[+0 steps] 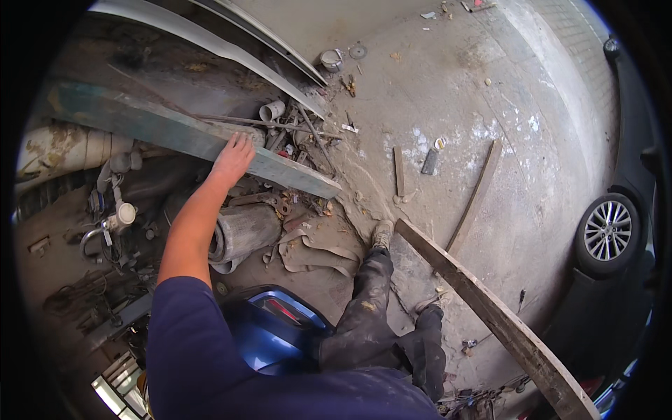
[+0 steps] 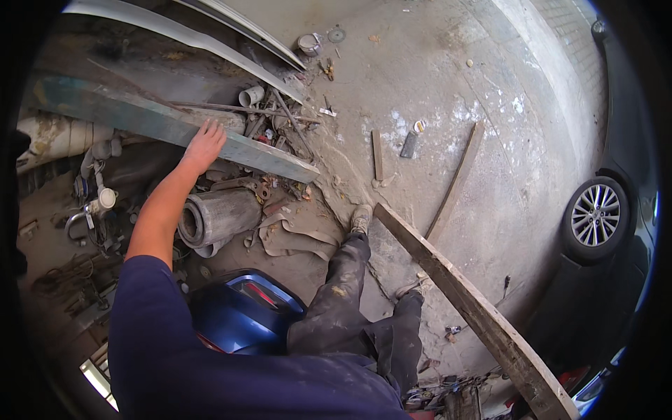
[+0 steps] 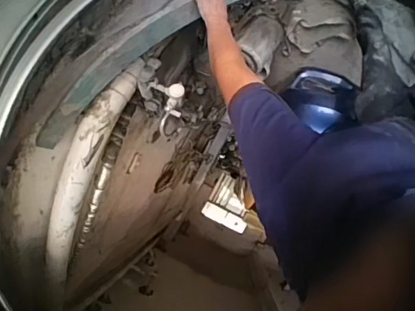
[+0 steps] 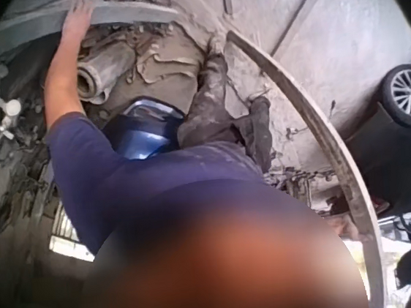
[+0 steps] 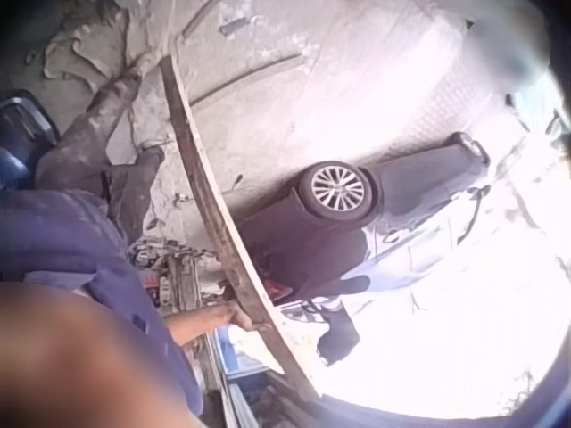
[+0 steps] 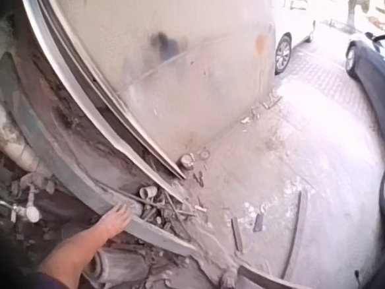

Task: The person uses a hammer and a wooden block to tap the rear bumper of a black car, then removes a long wooden plank from the bumper area. The person also picks up and places a metal bar and a piece of wood on the floor.

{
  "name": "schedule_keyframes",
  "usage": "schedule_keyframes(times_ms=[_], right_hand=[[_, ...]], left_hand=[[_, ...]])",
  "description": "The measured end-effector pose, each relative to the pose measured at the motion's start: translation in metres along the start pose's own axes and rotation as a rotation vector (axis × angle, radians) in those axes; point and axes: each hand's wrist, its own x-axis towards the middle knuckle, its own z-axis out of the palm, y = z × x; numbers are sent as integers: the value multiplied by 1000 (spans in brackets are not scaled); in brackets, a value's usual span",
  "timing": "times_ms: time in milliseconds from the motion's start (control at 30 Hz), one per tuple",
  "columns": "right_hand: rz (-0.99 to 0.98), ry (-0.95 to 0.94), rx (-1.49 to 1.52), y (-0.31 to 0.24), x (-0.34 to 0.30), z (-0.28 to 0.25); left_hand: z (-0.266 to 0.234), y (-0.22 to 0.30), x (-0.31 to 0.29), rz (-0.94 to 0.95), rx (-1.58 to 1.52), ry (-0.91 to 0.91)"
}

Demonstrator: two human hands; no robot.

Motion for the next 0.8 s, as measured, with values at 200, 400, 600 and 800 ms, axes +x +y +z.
schedule_keyframes(times_ms=[200, 400, 600, 800], right_hand=[[25, 212, -64, -9, -24, 12], [35, 326, -92, -10, -26, 10], [32, 395, -82, -17, -24, -6], [80, 377, -94, -13, -11, -37]], left_hand=[[38, 22, 38, 121, 129, -188], [80, 22, 57, 162, 199, -30], [55, 6, 46, 216, 56, 16], [-3, 44, 40, 308, -61, 131]])
